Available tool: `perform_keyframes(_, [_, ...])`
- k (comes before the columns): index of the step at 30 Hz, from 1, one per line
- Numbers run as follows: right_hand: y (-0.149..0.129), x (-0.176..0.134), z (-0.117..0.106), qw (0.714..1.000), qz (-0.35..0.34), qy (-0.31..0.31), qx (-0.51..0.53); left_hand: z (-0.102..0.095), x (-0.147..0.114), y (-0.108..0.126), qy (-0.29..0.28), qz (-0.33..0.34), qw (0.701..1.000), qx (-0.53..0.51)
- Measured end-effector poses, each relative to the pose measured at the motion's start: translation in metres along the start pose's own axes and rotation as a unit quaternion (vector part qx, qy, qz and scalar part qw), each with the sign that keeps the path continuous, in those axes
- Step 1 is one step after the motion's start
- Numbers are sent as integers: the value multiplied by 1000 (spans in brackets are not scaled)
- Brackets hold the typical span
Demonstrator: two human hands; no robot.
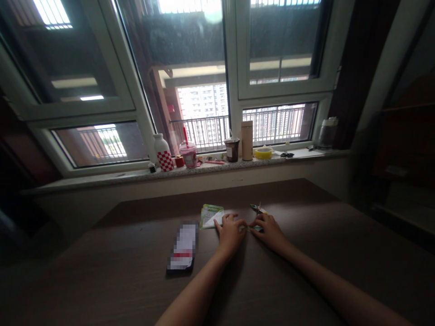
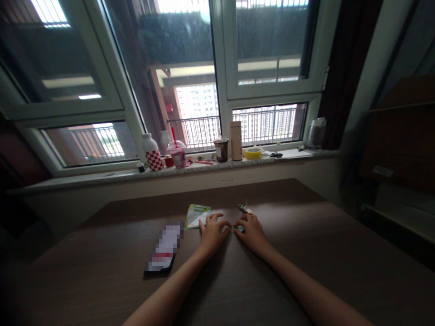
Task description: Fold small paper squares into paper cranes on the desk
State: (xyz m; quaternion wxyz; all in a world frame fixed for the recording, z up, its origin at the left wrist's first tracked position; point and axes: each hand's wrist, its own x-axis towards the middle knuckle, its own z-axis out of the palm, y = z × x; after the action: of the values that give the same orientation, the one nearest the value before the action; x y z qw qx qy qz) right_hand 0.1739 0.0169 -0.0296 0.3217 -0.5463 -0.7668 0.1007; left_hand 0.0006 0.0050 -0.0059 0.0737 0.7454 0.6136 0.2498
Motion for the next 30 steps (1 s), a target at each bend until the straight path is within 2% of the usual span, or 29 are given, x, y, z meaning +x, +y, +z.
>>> perform_keyframes(12, [11, 4, -1, 998, 29, 0, 57, -1, 3, 5, -26, -19, 999, 17])
perform_keyframes(30, [6, 6, 0, 998, 51, 16, 34, -1, 6, 3, -32, -25, 999, 2])
